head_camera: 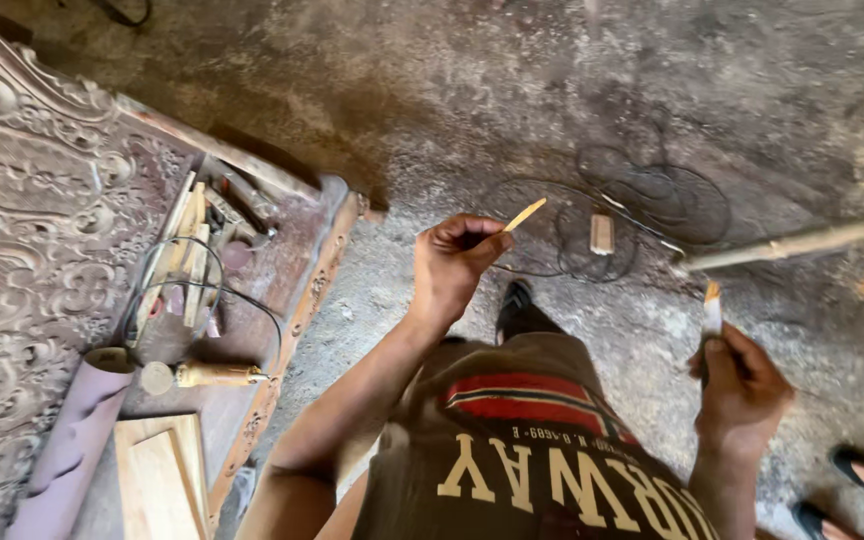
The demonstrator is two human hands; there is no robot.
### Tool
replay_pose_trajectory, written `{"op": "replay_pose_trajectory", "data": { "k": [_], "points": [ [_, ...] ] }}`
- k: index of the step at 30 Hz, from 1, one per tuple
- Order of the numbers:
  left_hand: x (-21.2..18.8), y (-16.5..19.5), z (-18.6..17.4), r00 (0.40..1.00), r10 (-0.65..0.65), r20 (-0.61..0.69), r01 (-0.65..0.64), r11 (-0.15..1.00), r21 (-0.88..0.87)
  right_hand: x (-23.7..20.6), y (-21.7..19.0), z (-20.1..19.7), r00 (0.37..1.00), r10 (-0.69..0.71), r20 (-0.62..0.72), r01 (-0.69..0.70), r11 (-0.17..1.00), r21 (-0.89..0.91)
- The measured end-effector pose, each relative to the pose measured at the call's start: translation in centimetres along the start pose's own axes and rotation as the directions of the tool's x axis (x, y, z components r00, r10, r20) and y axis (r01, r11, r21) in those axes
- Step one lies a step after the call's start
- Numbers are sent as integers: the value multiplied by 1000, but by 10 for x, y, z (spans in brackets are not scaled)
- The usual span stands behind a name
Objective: The person holds an open can of wood stain in one hand and applies the stain with a small stick to the bare wooden rails of a furniture frame, working along the bars and around the joints. They briefly stain a board held by another person, then resume coating the frame rails and joints.
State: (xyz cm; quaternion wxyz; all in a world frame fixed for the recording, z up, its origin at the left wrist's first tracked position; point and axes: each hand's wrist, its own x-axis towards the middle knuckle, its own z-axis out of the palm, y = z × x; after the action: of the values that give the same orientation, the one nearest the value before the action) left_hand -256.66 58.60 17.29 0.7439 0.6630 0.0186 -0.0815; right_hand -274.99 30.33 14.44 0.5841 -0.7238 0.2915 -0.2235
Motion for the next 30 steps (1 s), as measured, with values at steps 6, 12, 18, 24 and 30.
{"op": "replay_pose_trajectory", "data": {
  "k": [6, 12, 18, 24, 30],
  "points": [
    [138, 33, 11, 996, 11, -85, -9, 1000, 17, 173, -59, 72, 970, -170, 173, 170, 985, 17],
    [272, 21, 4, 991, -33, -128, 36, 999, 21, 298, -75, 154, 961, -247, 122, 253, 967, -38],
    [446, 42, 9, 998, 21, -64, -15, 996, 84, 373, -99, 222, 974, -223, 46, 227, 939, -260],
    [586, 46, 45, 996, 77, 41, -80, 992, 101, 450, -104, 250, 977, -90, -195, 39, 967, -250],
    [732, 24, 114, 987, 154, 36, -152, 987, -53, 568, -65, 266, 946, -130, -296, 73, 978, -196]
  ]
}}
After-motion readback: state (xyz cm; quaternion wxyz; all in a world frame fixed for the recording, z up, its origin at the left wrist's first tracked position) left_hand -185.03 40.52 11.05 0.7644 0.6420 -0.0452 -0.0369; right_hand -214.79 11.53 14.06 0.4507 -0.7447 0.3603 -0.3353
